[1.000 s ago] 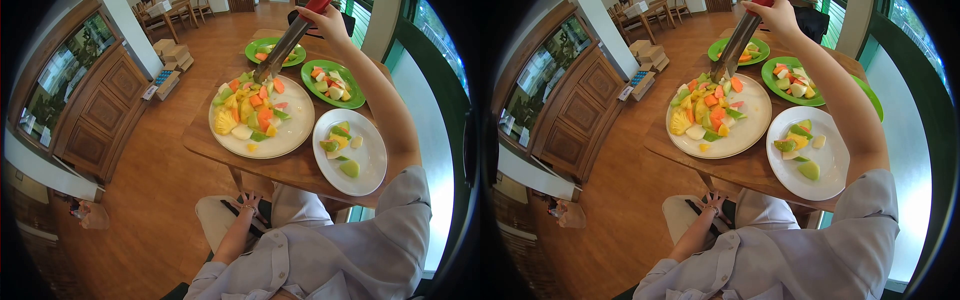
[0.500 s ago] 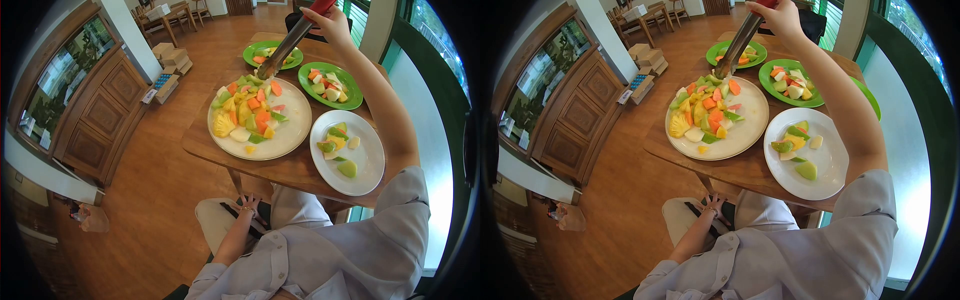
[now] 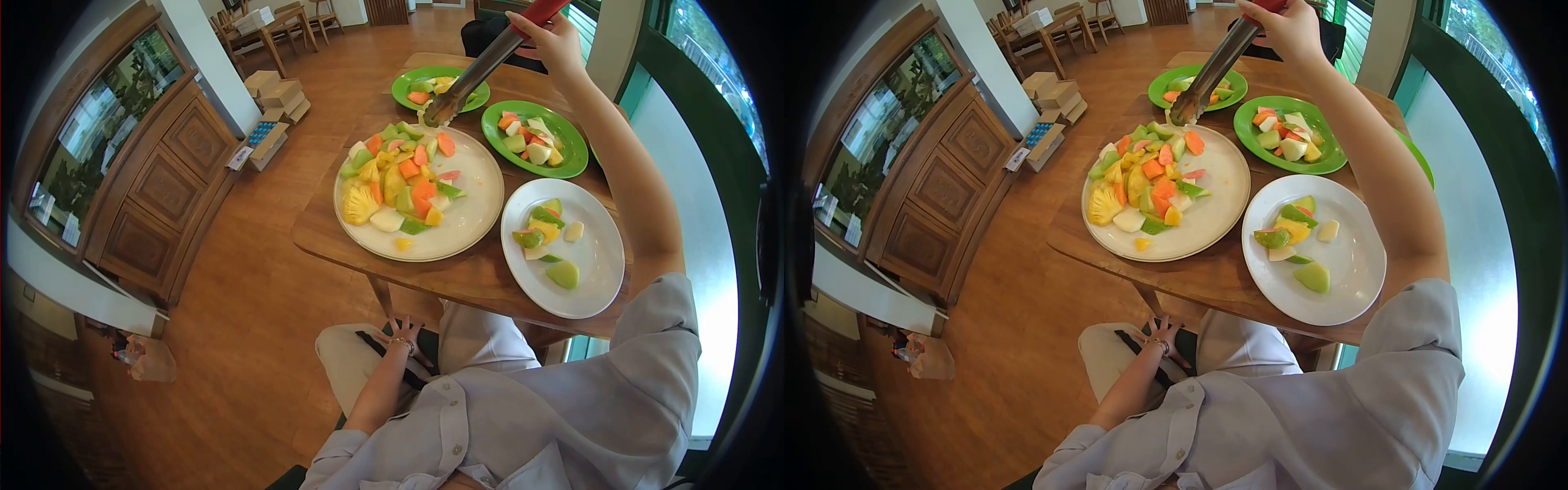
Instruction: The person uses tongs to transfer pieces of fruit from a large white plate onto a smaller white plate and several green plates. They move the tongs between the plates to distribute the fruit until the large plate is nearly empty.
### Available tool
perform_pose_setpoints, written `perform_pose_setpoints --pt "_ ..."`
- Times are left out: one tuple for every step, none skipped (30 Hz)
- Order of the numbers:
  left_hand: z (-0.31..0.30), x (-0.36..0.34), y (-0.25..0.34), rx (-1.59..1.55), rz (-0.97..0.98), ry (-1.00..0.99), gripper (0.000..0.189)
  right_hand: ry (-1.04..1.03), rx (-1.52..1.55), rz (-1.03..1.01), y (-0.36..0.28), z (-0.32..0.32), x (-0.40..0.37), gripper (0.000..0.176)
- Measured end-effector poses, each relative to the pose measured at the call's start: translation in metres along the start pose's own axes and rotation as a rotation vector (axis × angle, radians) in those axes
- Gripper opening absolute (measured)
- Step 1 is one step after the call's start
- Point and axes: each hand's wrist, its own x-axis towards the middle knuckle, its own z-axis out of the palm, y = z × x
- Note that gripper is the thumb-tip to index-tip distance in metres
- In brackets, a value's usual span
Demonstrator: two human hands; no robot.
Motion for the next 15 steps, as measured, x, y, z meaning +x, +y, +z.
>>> perform_pose_setpoints --pt "0.000 0.000 0.000 -0.004 0.001 0.000 0.113 0.000 -0.002 0.001 -0.005 0.000 -0.003 0.027" --pt "0.000 0.000 0.000 -0.002 0.000 0.001 0.113 0.030 0.028 0.060 -0.013 -0.001 -0.006 0.028" --pt "0.000 0.000 0.000 -0.001 0.001 0.001 0.113 0.061 0.058 0.119 -0.018 -0.001 -0.008 0.028" --pt "0.000 0.000 0.000 -0.001 0.001 0.000 0.113 0.062 0.056 0.119 -0.017 -0.004 -0.005 0.028" --pt "0.000 0.001 0.000 0.000 0.001 -0.001 0.113 0.102 0.041 0.137 -0.015 -0.008 0.001 0.028" --pt "0.000 0.001 0.000 0.001 0.002 -0.002 0.113 0.142 0.027 0.155 -0.012 -0.011 0.006 0.029" --pt "0.000 0.001 0.000 0.002 0.001 -0.001 0.113 0.178 0.012 0.153 -0.012 -0.011 0.009 0.030" --pt "0.000 0.001 0.000 0.002 0.001 -0.001 0.113 0.179 0.012 0.153 -0.011 -0.010 0.010 0.030" --pt "0.000 0.001 0.000 0.001 0.001 -0.002 0.113 0.228 -0.004 0.130 -0.010 -0.008 0.011 0.029" --pt "0.000 0.001 0.000 0.005 0.002 -0.003 0.113 0.279 -0.019 0.106 -0.009 -0.006 0.012 0.028" --pt "0.000 0.000 0.000 0.005 -0.001 -0.003 0.113 0.281 -0.017 0.103 -0.008 -0.006 0.013 0.028" --pt "0.000 0.000 -0.001 0.010 -0.002 -0.002 0.113 0.287 -0.101 0.066 -0.006 -0.007 0.013 0.027" --pt "0.001 0.000 -0.001 0.010 0.001 -0.003 0.113 0.293 -0.186 0.028 -0.003 -0.007 0.014 0.025" --pt "0.000 0.001 -0.001 0.010 -0.002 -0.001 0.113 0.294 -0.185 0.024 0.001 -0.008 0.017 0.025" --pt "0.001 0.001 0.000 0.010 -0.001 -0.001 0.113 0.312 -0.177 0.002 0.007 -0.008 0.020 0.024"
